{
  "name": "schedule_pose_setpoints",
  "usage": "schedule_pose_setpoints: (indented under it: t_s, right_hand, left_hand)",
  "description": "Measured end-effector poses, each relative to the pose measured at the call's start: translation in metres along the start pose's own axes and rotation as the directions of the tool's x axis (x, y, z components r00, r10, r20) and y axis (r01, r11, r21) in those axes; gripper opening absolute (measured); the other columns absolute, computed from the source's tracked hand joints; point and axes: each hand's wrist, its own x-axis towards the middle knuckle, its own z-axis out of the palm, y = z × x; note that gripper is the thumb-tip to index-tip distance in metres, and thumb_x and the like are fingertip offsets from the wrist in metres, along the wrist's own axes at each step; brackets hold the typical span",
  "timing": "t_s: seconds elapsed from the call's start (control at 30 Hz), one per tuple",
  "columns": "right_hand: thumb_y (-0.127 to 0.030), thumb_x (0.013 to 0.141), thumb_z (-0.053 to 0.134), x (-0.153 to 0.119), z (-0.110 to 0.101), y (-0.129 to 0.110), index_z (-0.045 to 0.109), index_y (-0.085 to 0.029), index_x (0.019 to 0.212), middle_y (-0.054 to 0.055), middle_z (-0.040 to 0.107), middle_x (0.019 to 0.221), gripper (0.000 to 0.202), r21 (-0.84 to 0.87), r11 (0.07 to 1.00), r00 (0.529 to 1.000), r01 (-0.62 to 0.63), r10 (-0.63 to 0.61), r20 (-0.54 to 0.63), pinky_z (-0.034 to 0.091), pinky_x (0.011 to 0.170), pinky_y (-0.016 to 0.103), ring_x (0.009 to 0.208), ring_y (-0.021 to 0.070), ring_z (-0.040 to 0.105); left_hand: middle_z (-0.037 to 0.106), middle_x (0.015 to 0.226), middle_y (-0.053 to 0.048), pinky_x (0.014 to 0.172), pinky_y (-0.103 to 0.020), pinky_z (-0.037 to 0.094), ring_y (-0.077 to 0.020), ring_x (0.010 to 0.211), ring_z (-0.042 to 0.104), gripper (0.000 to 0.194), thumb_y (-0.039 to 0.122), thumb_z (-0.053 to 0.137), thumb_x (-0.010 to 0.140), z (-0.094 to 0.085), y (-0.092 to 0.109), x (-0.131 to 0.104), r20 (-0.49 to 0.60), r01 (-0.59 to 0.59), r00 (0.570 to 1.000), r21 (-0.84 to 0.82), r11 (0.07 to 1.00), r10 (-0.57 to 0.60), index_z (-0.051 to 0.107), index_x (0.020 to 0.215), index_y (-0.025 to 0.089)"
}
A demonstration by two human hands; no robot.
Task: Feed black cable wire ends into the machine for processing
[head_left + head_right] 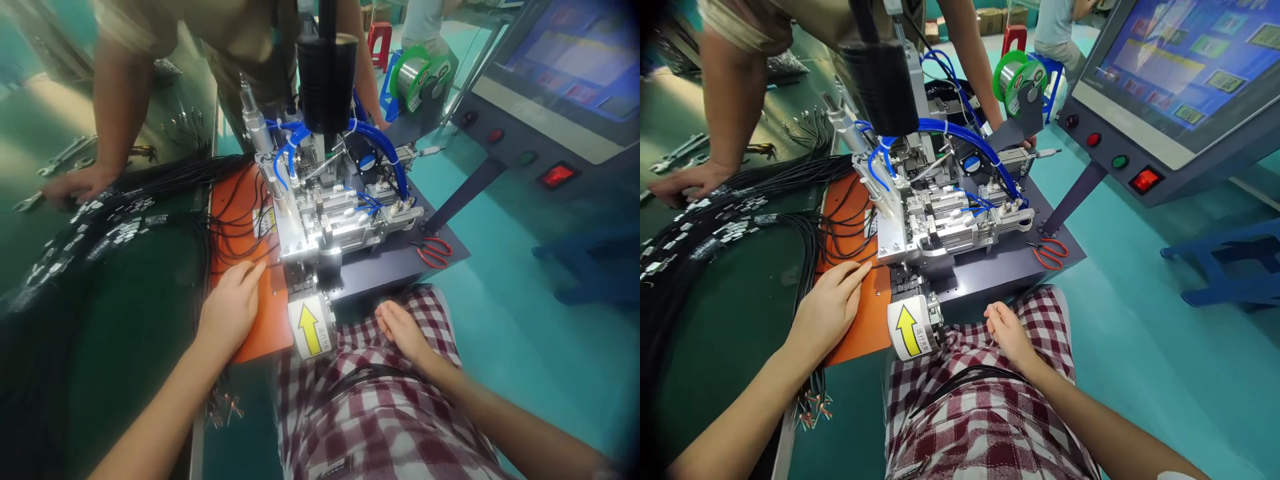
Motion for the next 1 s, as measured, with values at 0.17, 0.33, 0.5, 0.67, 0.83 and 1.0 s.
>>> schedule_pose_setpoints:
  t_s: [0.17,0.33,0.5,0.67,0.83,1.0]
  right_hand:
    - [-0.077,0.080,0.048,-0.005,0.001,0.005,0.051,-0.021,0.076,-0.006,0.043,0.054,0.056,-0.014,1.000,0.996,0.014,-0.013,0.092,0.028,0.045,0.025,0.044,0.0092,0.033]
    - [-0.066,0.087,0.051,-0.013,-0.006,0.010,0.046,-0.021,0.071,-0.005,0.043,0.059,0.049,-0.127,0.991,0.950,-0.034,0.072,0.305,0.027,0.049,0.025,0.050,0.0091,0.032]
    - [-0.053,0.091,0.054,-0.030,-0.008,-0.009,0.049,-0.020,0.073,-0.004,0.046,0.064,0.038,-0.311,0.950,0.886,-0.029,0.169,0.432,0.028,0.053,0.026,0.055,0.0107,0.035]
    - [-0.047,0.093,0.050,-0.041,-0.003,-0.040,0.053,-0.021,0.077,-0.002,0.047,0.067,0.031,-0.413,0.908,0.852,0.069,0.161,0.498,0.030,0.056,0.026,0.060,0.0131,0.038]
    - [-0.048,0.094,0.048,-0.047,-0.003,-0.068,0.055,-0.023,0.078,-0.001,0.048,0.068,0.031,-0.426,0.890,0.827,0.163,0.113,0.551,0.030,0.056,0.028,0.062,0.0155,0.040]
    - [-0.044,0.095,0.048,-0.046,-0.003,-0.093,0.054,-0.024,0.078,0.000,0.052,0.070,0.027,-0.410,0.886,0.831,0.216,0.054,0.554,0.033,0.057,0.028,0.064,0.0160,0.044]
  left_hand:
    - [0.065,0.122,-0.013,0.092,-0.040,0.056,-0.0256,0.113,0.062,0.042,0.019,0.037,0.094,-0.003,0.002,0.005,0.002,0.020,1.000,-0.036,0.999,-0.020,0.062,0.129,0.019]
    - [0.065,0.120,-0.010,0.096,-0.034,0.053,-0.0192,0.109,0.064,0.038,0.022,0.033,0.098,-0.045,-0.010,0.000,0.125,-0.030,0.991,-0.137,0.990,0.047,0.064,0.120,0.019]
    - [0.070,0.099,-0.005,0.089,-0.030,0.053,-0.0174,0.096,0.066,0.033,0.014,0.038,0.094,-0.090,-0.032,-0.023,0.380,-0.230,0.881,-0.180,0.956,0.283,0.069,0.088,0.023]
    - [0.066,0.093,-0.003,0.106,-0.032,0.044,-0.0176,0.099,0.063,0.023,0.015,0.047,0.092,-0.090,-0.037,-0.026,0.492,-0.379,0.765,-0.177,0.908,0.415,0.065,0.082,0.027]
    - [0.067,0.089,-0.003,0.092,-0.028,0.051,-0.0169,0.086,0.065,0.027,0.016,0.044,0.093,-0.093,-0.038,-0.009,0.477,-0.347,0.766,-0.257,0.902,0.430,0.068,0.085,0.026]
    - [0.073,0.096,-0.006,0.083,-0.028,0.056,-0.0165,0.086,0.069,0.033,0.022,0.037,0.099,-0.090,-0.030,-0.005,0.282,-0.359,0.861,-0.253,0.898,0.424,0.070,0.094,0.024]
